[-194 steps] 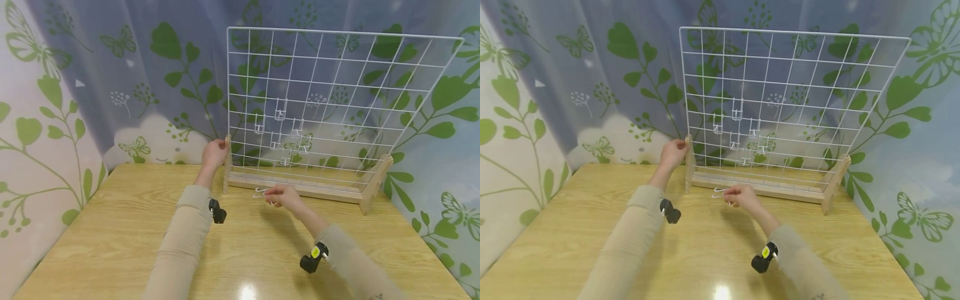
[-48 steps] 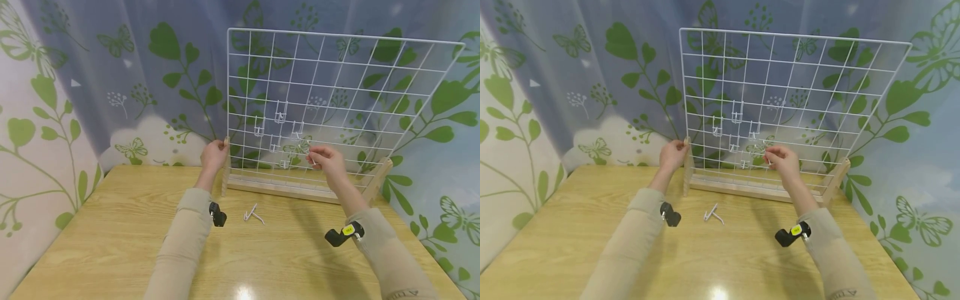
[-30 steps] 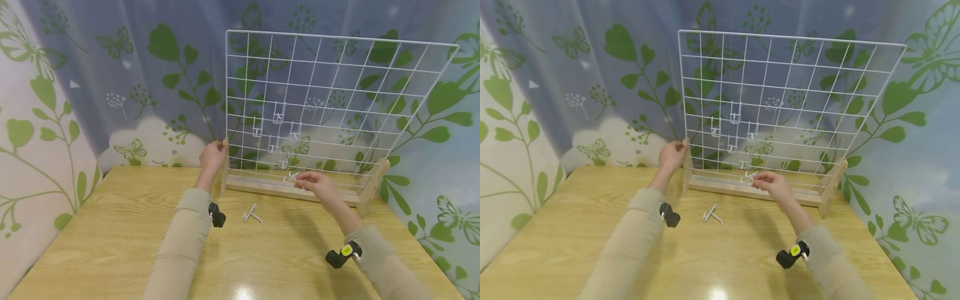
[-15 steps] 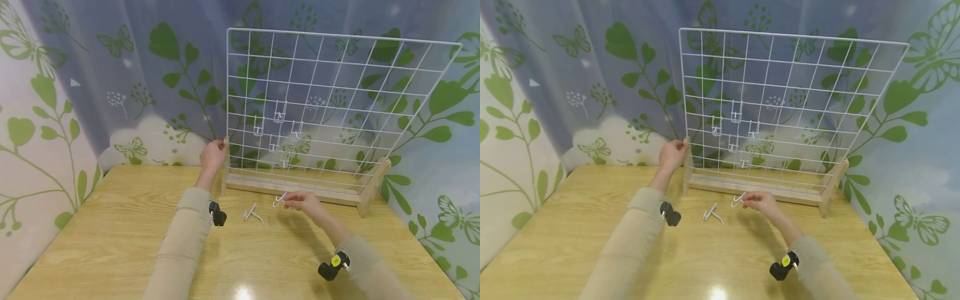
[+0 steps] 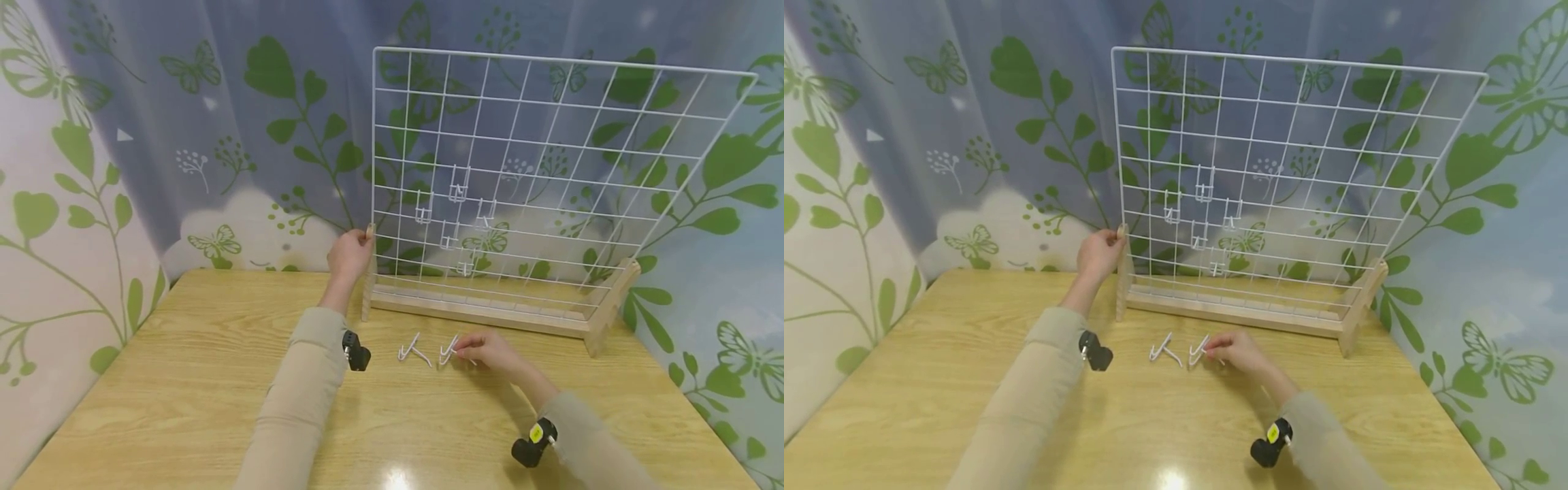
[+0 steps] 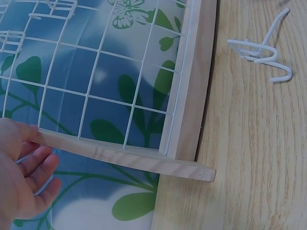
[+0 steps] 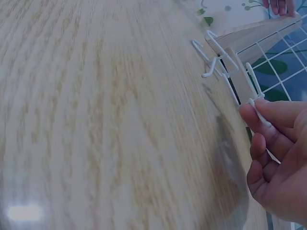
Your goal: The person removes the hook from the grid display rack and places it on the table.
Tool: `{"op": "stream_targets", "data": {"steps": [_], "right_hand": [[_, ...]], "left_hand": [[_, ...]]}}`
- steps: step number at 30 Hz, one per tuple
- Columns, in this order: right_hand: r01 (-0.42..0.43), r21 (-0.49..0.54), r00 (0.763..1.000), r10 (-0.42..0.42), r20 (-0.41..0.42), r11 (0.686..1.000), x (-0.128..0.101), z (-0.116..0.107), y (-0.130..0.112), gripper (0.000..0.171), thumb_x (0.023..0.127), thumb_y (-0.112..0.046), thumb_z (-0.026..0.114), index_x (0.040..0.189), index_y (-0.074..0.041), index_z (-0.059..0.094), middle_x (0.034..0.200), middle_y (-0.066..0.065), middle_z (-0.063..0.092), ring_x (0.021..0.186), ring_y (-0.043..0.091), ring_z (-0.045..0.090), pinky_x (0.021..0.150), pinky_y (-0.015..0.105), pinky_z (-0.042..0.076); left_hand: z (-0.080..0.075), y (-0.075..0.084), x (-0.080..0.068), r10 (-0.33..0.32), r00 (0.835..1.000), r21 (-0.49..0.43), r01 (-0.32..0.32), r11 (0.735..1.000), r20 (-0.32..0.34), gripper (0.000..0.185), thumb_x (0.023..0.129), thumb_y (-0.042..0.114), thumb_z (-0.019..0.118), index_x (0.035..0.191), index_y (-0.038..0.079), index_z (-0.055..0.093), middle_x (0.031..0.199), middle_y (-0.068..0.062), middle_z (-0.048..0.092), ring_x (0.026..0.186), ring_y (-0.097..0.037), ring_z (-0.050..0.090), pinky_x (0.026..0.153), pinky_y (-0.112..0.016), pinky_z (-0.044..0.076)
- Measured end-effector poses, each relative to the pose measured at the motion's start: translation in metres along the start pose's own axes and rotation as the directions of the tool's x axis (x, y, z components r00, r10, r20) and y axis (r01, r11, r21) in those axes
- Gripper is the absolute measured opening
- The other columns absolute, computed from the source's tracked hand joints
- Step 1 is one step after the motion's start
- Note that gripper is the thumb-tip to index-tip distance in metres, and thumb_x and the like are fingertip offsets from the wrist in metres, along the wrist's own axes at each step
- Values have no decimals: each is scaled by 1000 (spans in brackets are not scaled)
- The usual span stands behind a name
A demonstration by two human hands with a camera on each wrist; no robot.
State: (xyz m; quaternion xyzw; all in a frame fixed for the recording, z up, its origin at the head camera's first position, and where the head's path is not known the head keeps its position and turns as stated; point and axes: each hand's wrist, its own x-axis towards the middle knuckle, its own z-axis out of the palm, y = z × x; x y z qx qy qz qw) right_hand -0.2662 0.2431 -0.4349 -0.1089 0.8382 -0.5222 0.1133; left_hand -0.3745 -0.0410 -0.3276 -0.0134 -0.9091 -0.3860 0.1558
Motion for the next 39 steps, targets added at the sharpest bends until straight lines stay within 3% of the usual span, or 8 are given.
{"op": "stream_targets", "data": {"steps": [4,11,22,39], "right_hand": [[61,-11,998,-60,17,998,-1,0,2,20,84,-21,68,93,-3,70,73,0,64,56,7,48,49,21,36],[4,-70,1000,-3,10,998,-2,4,-4,22,86,-8,63,99,10,65,83,12,66,61,11,50,51,21,39],[-8,-103,1000,6,-22,995,6,10,5,19,83,-8,66,95,7,67,73,-1,64,56,7,46,49,19,36],[32,-152,999,-38,-36,988,6,12,9,15,81,-3,66,91,8,66,76,5,65,56,9,49,51,21,40]], "left_hand": [[-2,2,0,3,1000,-2,-3,1000,-1,27,92,29,55,105,8,66,98,-6,68,89,-27,62,76,-42,47],[-3,1,-1,3,1000,-1,-3,1000,1,27,93,29,54,106,8,66,100,-7,68,91,-28,62,77,-42,47],[-4,-1,-2,0,1000,-1,0,1000,0,28,92,29,54,106,8,66,99,-7,68,91,-27,61,76,-42,47],[-1,1,-1,-6,1000,16,6,1000,14,28,93,29,53,108,9,66,102,-7,67,92,-27,61,77,-41,47]]}}
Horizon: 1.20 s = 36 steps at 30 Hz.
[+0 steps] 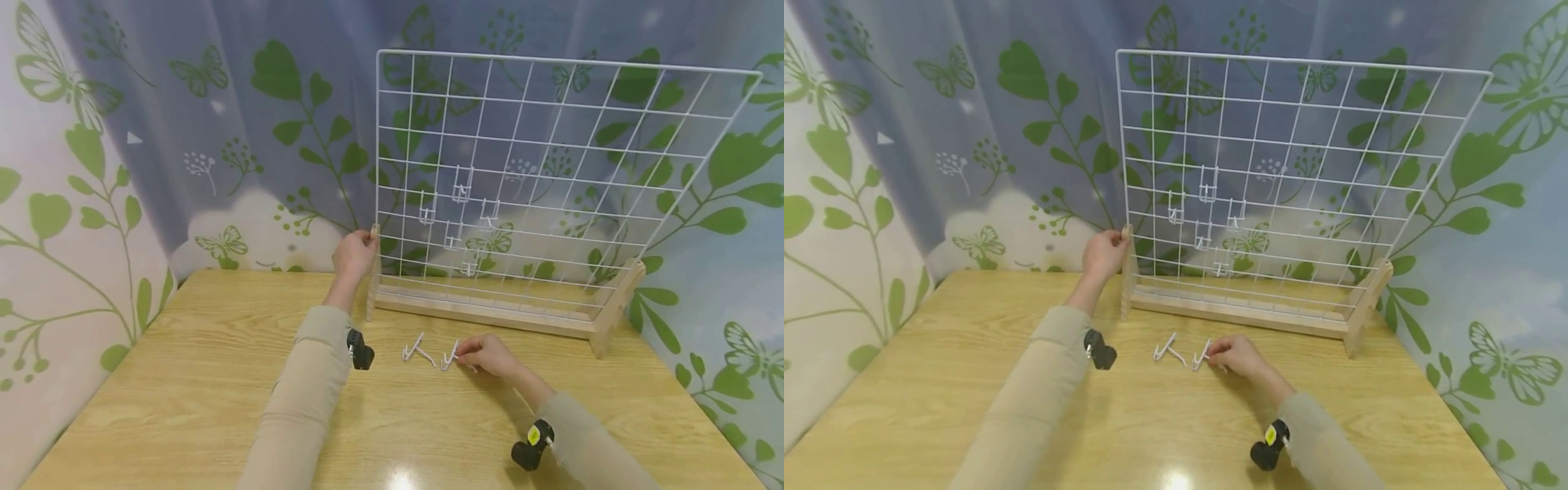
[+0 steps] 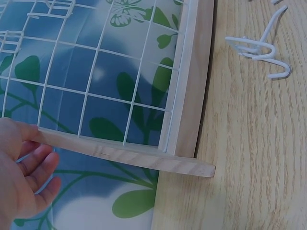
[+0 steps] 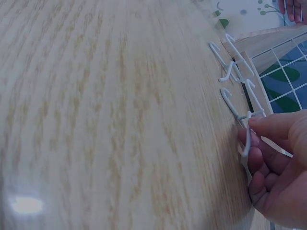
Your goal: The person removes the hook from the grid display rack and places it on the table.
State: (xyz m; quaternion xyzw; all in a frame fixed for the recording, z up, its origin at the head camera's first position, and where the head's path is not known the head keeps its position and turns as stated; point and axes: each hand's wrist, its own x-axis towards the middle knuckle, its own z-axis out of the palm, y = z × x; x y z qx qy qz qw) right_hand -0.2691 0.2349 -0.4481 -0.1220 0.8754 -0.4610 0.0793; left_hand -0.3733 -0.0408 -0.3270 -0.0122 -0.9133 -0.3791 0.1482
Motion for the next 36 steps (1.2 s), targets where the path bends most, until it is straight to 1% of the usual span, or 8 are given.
{"op": "stream_targets", "data": {"steps": [8,11,15,19,25,30,33,36], "right_hand": [[-39,94,999,37,23,995,-4,-9,-3,20,83,-4,64,98,10,64,85,8,67,63,12,56,57,25,48],[-44,84,999,45,0,995,-3,-19,-7,22,84,-6,64,100,10,63,84,6,67,65,14,56,57,27,46],[-32,30,998,34,-46,999,1,-36,-19,25,86,-9,62,102,10,62,82,3,65,69,16,53,59,31,45],[-24,7,998,24,-55,1000,4,-53,-33,29,88,-13,61,107,9,60,86,6,64,74,17,53,65,33,46],[-35,57,998,38,-44,998,8,-71,-50,32,91,-14,58,111,11,57,87,5,63,76,17,52,68,31,46],[15,62,994,-8,-113,998,11,-84,-65,32,92,-15,58,111,11,57,85,2,66,74,15,56,66,30,50],[32,69,985,-20,-170,997,12,-93,-75,32,92,-14,57,112,11,58,86,3,66,73,13,57,64,26,50],[41,68,977,-25,-213,997,13,-104,-87,35,93,-19,56,115,9,57,89,6,66,75,10,57,65,23,49]], "left_hand": [[2,-1,-1,-6,1000,-8,6,1000,10,28,93,29,53,108,9,66,101,-7,67,91,-27,61,76,-41,47],[1,0,-1,-7,1000,-18,7,1000,6,28,93,28,54,108,9,66,101,-7,68,91,-27,61,76,-40,47],[1,1,-2,-11,1000,-24,11,1000,1,27,92,28,54,107,9,66,100,-6,68,90,-27,62,76,-40,47],[0,1,-1,-12,1000,-27,12,1000,2,27,93,28,54,107,9,66,101,-7,68,91,-26,61,76,-40,47],[-1,2,-2,-39,999,-25,39,999,29,30,94,29,52,113,9,64,105,-6,66,93,-26,61,78,-40,47],[-1,2,-1,-34,999,-17,34,999,25,30,94,29,52,114,10,64,105,-6,66,93,-26,61,78,-40,47],[-1,2,-1,-25,1000,-12,25,1000,19,30,94,29,52,113,9,64,105,-6,67,92,-26,61,77,-40,47],[-1,2,-1,-18,1000,-4,18,1000,19,29,93,28,52,112,9,64,104,-6,66,92,-26,61,77,-40,47]]}}
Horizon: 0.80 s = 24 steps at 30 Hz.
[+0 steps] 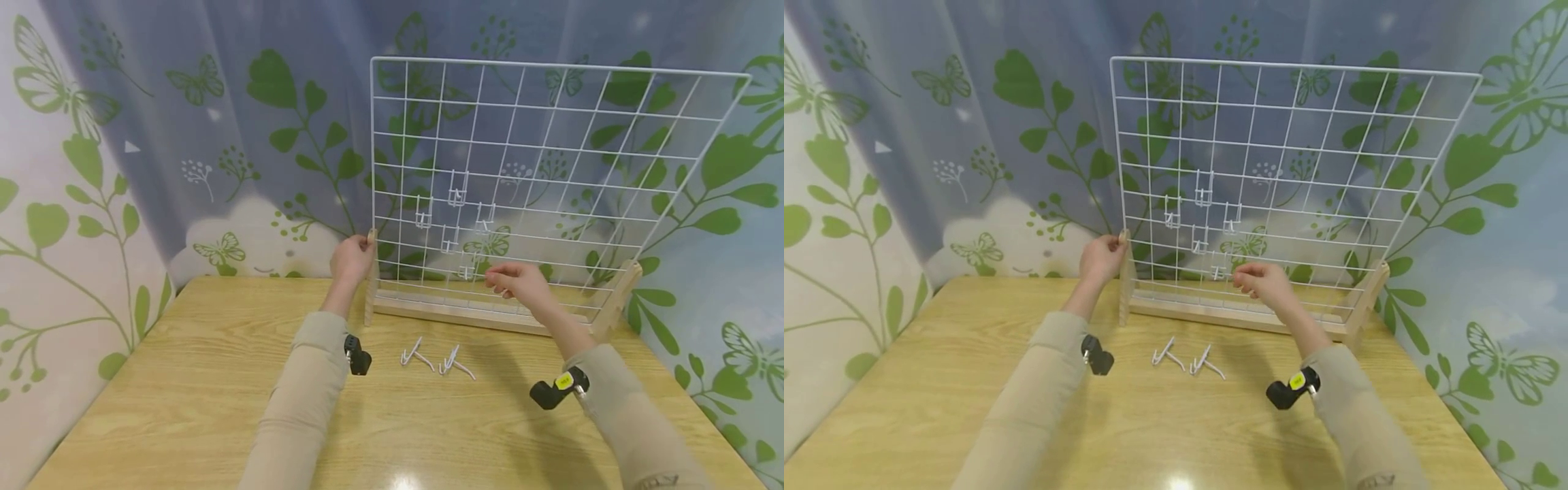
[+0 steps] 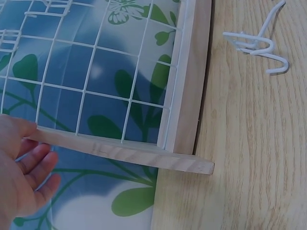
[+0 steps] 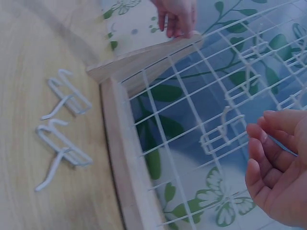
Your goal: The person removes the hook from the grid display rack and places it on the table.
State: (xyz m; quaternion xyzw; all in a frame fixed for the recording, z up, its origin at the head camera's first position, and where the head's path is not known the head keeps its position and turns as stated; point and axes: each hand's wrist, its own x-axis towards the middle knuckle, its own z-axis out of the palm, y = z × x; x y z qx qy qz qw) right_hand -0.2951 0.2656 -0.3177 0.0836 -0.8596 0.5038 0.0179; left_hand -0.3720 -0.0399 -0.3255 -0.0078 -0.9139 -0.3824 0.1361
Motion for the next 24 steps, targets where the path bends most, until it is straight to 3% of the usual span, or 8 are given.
{"op": "stream_targets", "data": {"steps": [4,11,24], "right_hand": [[28,15,999,-27,-28,1000,6,-11,-15,40,94,-24,55,118,9,54,89,5,64,75,8,55,65,22,47],[43,43,997,-41,-64,998,14,-22,-31,42,95,-27,53,120,8,52,80,-13,60,75,7,53,66,20,47],[73,81,989,-62,-131,994,19,-31,-48,41,94,-27,56,118,6,53,81,-13,62,76,7,55,68,20,47]], "left_hand": [[1,-1,-1,5,1000,5,-5,1000,1,30,93,29,52,111,8,63,103,-6,66,92,-26,61,77,-41,47],[1,-3,-2,4,1000,0,-4,1000,1,29,94,29,52,111,8,63,102,-7,66,90,-26,61,76,-41,48],[2,-1,1,14,1000,21,-14,1000,-5,29,94,28,52,111,8,63,102,-7,66,90,-26,61,77,-41,47]]}}
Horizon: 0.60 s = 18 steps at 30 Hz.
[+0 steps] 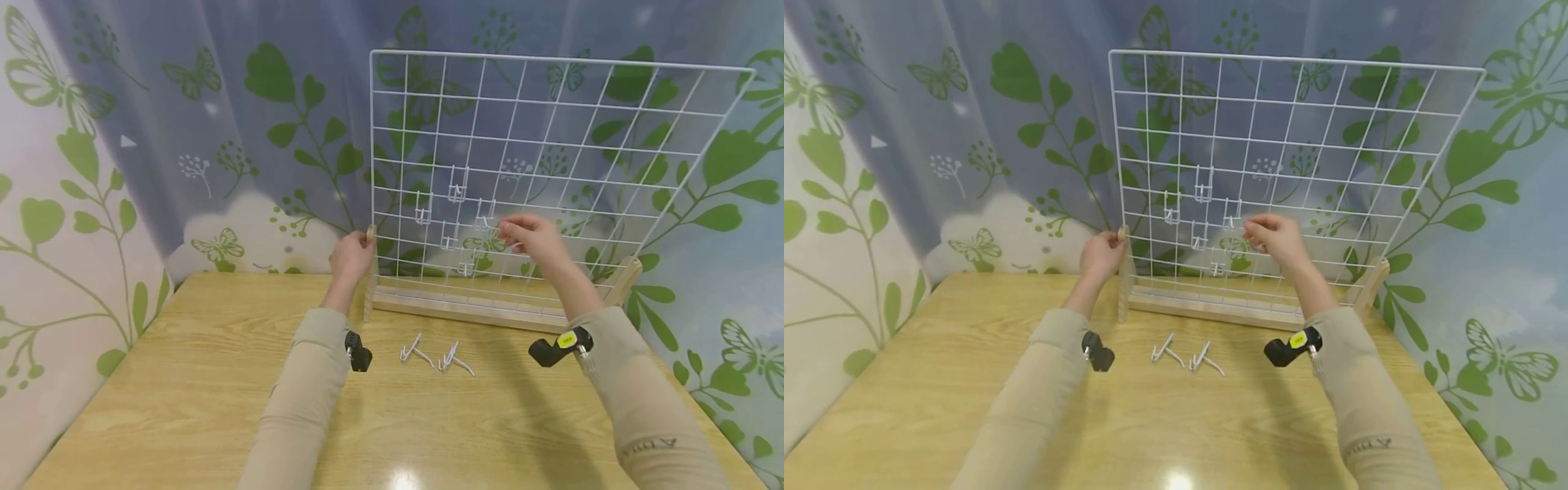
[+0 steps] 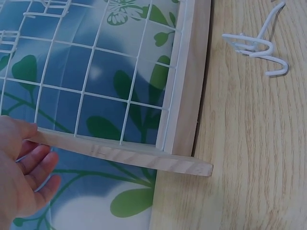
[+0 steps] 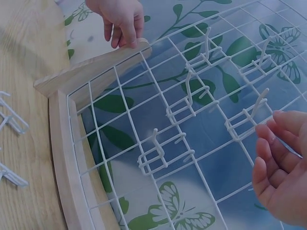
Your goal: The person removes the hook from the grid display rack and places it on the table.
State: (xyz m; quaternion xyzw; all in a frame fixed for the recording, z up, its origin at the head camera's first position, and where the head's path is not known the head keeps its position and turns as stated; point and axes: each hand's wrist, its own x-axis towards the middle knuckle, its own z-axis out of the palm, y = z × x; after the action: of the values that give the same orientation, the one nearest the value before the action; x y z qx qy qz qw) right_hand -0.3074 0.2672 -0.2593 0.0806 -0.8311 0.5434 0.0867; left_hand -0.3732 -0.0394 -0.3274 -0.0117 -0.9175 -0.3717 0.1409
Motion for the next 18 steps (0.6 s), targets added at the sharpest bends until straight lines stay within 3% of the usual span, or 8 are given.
{"op": "stream_targets", "data": {"steps": [9,18], "right_hand": [[38,19,998,-36,-56,999,6,7,-10,44,93,-22,57,121,11,50,78,-17,60,72,5,53,63,16,46],[21,-31,999,-22,-30,999,9,15,-18,41,94,-20,55,122,10,51,78,-13,58,72,6,53,60,17,46]], "left_hand": [[2,-1,0,-4,1000,-5,4,1000,5,29,93,28,53,111,7,64,102,-7,67,91,-27,62,77,-40,47],[0,0,0,1,1000,-19,-1,1000,-21,30,93,29,52,111,7,64,100,-8,66,89,-26,61,75,-40,47]]}}
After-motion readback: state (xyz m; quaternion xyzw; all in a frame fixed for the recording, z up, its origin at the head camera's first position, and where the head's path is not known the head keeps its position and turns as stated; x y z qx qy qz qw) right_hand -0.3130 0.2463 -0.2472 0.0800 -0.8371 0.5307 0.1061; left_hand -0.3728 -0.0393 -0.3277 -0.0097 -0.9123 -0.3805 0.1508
